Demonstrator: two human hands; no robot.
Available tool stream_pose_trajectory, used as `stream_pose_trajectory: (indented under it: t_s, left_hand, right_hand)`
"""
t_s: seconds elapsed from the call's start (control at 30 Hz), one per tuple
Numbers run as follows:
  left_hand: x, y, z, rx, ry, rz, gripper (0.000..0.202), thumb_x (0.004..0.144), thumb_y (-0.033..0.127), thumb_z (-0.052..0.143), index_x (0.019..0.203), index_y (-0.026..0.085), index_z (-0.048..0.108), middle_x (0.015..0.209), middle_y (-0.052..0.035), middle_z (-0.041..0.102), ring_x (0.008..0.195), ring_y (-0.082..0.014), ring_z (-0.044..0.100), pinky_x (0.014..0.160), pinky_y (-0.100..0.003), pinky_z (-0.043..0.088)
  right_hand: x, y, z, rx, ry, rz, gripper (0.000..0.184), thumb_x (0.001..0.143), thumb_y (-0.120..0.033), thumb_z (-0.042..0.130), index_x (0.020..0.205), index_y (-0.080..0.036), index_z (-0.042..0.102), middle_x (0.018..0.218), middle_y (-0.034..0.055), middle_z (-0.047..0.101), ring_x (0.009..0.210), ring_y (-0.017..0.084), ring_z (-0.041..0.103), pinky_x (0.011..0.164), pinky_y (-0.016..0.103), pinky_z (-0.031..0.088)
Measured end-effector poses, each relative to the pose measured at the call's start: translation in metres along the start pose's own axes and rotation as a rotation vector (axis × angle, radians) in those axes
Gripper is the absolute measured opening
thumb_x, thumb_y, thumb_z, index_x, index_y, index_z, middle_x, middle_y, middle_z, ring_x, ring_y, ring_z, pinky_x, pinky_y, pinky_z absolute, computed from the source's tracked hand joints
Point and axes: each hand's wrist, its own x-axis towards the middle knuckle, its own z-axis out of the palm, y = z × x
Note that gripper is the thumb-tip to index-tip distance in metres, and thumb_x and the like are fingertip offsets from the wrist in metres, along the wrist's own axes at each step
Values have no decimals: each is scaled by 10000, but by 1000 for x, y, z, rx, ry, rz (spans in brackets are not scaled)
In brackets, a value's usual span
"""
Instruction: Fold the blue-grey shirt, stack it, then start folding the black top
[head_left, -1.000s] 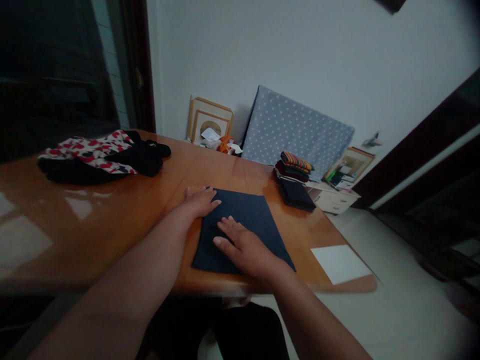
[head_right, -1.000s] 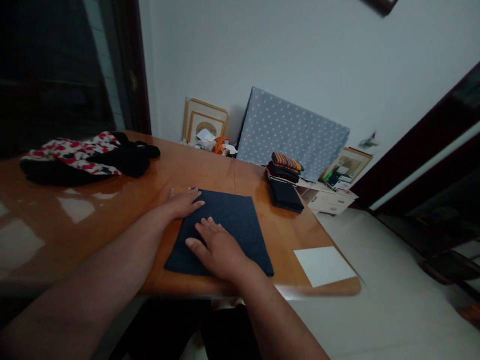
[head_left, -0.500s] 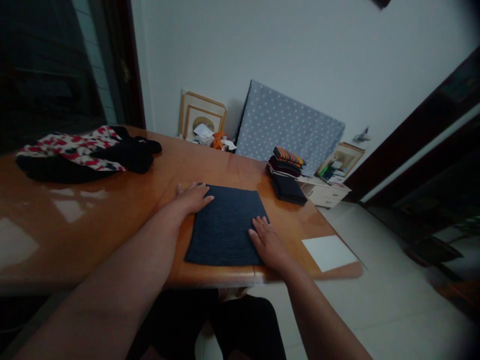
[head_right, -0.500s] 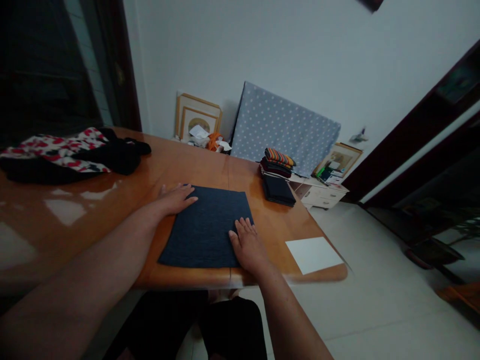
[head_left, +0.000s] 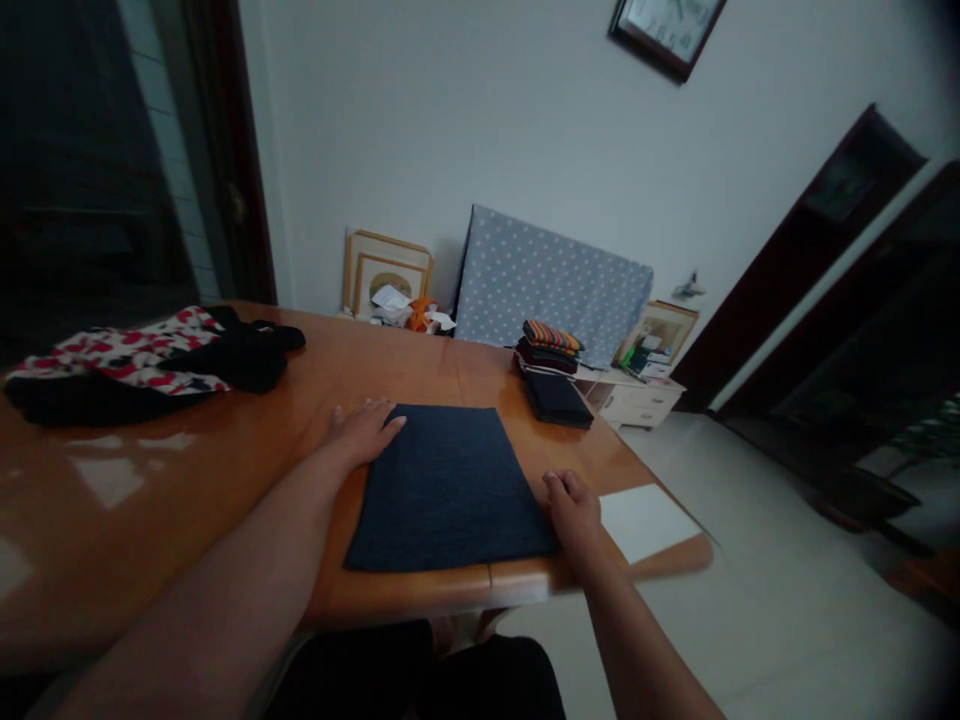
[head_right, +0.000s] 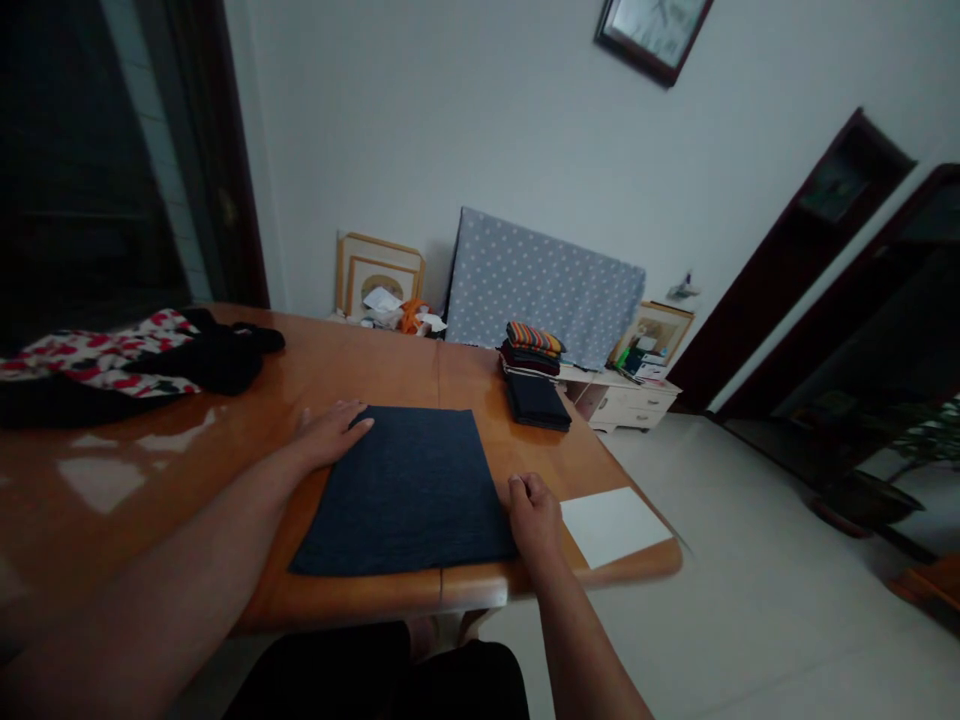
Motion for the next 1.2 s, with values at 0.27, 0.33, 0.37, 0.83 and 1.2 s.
stream_pose_trajectory:
  t_s: [0.27, 0.33, 0.37, 0.83, 1.2]
  left_hand:
    - [0, -2, -14, 24, 171, 7, 603, 970, 525, 319, 1398, 159, 534, 1435, -149, 558, 1336, -322, 486, 1106, -517, 321]
    - [0, 0, -13, 31, 186, 44, 596, 971, 509, 320, 1399, 155, 535, 1445, -142, 551, 1341, -297, 486, 1116, -477, 326]
    - [0, 1, -12, 37, 182, 65, 593, 971, 505, 321, 1408, 163, 529, 1462, -135, 537, 1356, -291, 472, 1128, -480, 312]
    - [-5, -3, -2, -85, 167, 36, 563, 946, 514, 425, 1367, 170, 569, 1418, -159, 571, 1323, -305, 507, 1112, -486, 340]
    - [-4, -8, -12, -315, 245, -201, 400, 915, 401, 466, 1123, 123, 666, 1154, -140, 716, 1091, -254, 664, 956, -349, 498]
  right_hand:
    - [-4, -3, 3, 15, -18, -36, 374, 912, -497, 449, 670, -226, 540, 622, -10, 569, 624, 172, 531, 606, 277, 319]
    - [-3, -2, 4, 22, -16, -35, 368, 905, -495, 453, 660, -229, 522, 622, -10, 570, 626, 172, 533, 604, 274, 321]
    - [-3, -2, 4, 23, -18, -35, 368, 902, -494, 453, 653, -231, 516, 619, -10, 571, 622, 171, 532, 601, 273, 321]
    - [1, 4, 8, -9, -46, -39, 353, 903, -498, 432, 673, -253, 541, 656, 30, 626, 637, 208, 568, 609, 291, 347]
    - [-2, -7, 1, 5, -4, -54, 309, 902, -398, 436, 666, -230, 543, 653, 13, 616, 632, 171, 545, 619, 273, 324]
